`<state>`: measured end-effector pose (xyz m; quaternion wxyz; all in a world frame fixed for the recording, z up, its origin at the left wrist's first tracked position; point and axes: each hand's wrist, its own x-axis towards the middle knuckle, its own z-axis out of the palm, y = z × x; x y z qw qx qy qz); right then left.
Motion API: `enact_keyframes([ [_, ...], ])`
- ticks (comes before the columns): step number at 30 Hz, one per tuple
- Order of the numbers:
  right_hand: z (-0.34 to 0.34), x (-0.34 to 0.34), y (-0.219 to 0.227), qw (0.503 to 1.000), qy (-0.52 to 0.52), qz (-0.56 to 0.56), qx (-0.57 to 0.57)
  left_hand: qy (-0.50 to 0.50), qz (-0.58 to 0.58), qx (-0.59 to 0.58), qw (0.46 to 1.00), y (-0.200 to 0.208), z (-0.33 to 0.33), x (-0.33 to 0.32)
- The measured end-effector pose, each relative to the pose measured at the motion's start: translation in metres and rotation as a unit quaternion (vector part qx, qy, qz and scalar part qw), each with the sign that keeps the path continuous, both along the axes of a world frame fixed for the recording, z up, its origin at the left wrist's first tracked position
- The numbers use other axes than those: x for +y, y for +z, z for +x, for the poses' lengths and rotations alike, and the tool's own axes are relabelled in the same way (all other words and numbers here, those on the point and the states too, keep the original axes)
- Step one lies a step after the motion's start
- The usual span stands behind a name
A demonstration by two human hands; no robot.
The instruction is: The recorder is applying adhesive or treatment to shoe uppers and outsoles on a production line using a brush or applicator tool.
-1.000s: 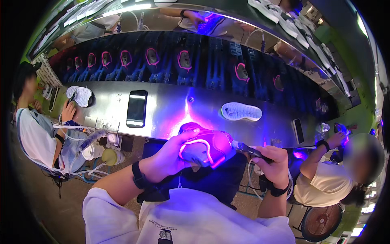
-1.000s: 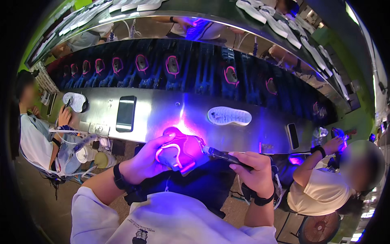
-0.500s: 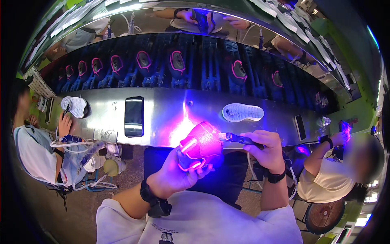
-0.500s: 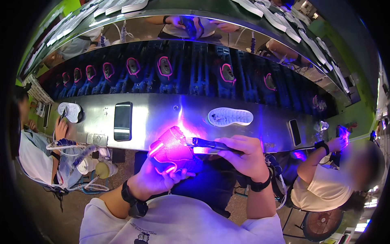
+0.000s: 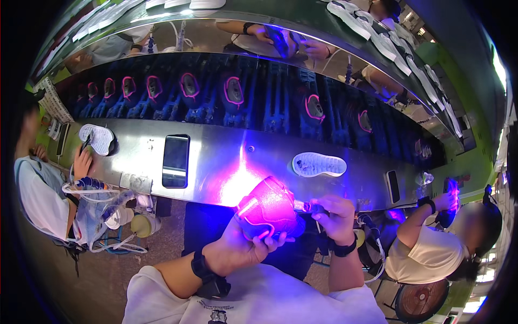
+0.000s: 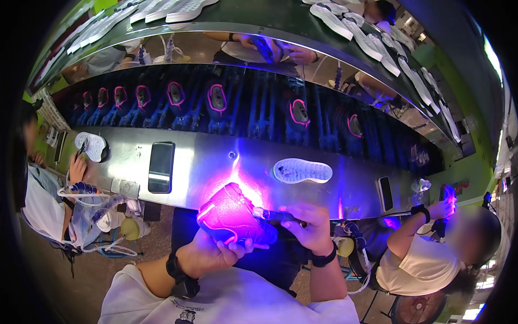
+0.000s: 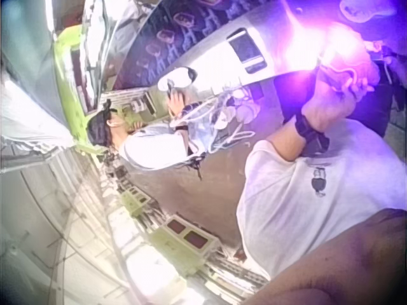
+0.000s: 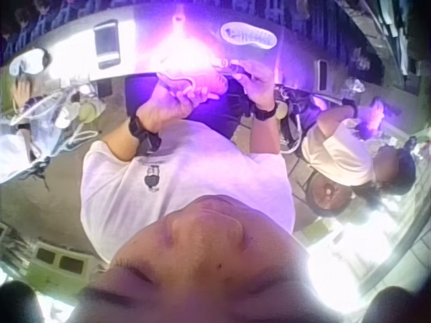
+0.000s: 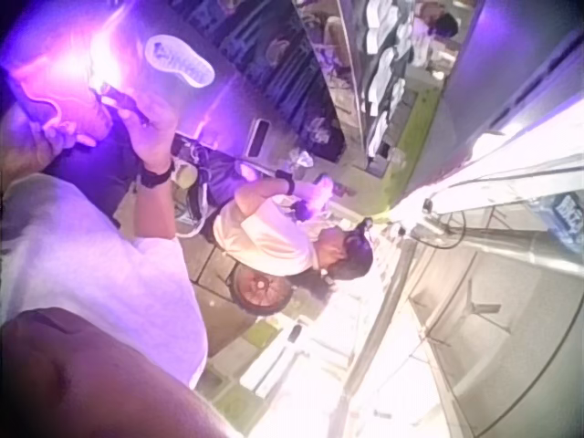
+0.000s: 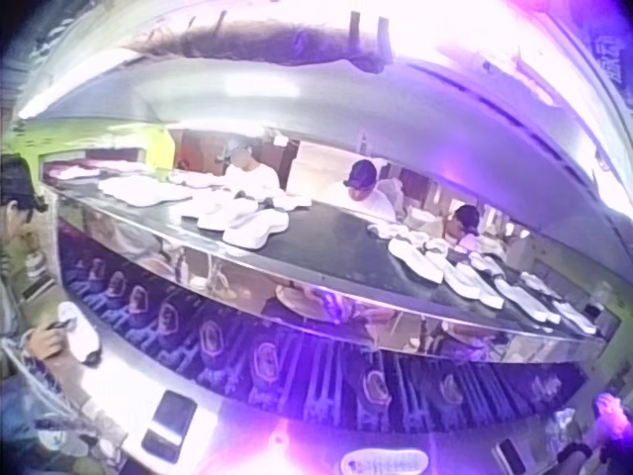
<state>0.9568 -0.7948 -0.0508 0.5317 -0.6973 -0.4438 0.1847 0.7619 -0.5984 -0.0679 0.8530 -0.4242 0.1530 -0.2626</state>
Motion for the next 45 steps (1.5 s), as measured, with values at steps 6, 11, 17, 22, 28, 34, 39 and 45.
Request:
enact_keyframes([
  [6, -0.015, -0.029, 0.001, 0.998, -0.015, -0.054, 0.038, 0.087, 0.299, -0.184, 0.932, -0.003, 0.003, 0.005],
  [11, -0.003, -0.006, 0.002, 0.977, -0.115, -0.179, -0.026, 0.041, 0.539, -0.156, 0.827, 0.008, 0.025, 0.023],
  [17, -0.048, -0.013, -0.003, 0.99, -0.126, -0.056, -0.025, 0.113, 0.796, -0.197, 0.561, 0.048, 0.04, 0.044],
  [22, -0.039, -0.04, -0.003, 0.994, -0.063, -0.08, 0.048, 0.098, 0.895, -0.195, 0.389, 0.056, 0.038, 0.052],
  [28, -0.031, -0.057, 0.019, 0.973, -0.188, -0.058, 0.122, 0.152, 0.963, -0.186, -0.123, 0.04, 0.048, 0.04],
  [34, -0.032, -0.084, 0.047, 0.982, -0.153, -0.026, 0.105, 0.235, 0.863, -0.221, -0.39, 0.031, 0.051, 0.041],
  [39, -0.017, -0.082, 0.06, 0.99, -0.132, -0.035, 0.03, 0.263, 0.809, -0.258, -0.458, 0.039, 0.054, 0.033],
  [45, -0.008, -0.071, 0.06, 0.991, -0.129, -0.015, 0.007, 0.261, 0.781, -0.285, -0.49, 0.05, 0.055, 0.032],
])
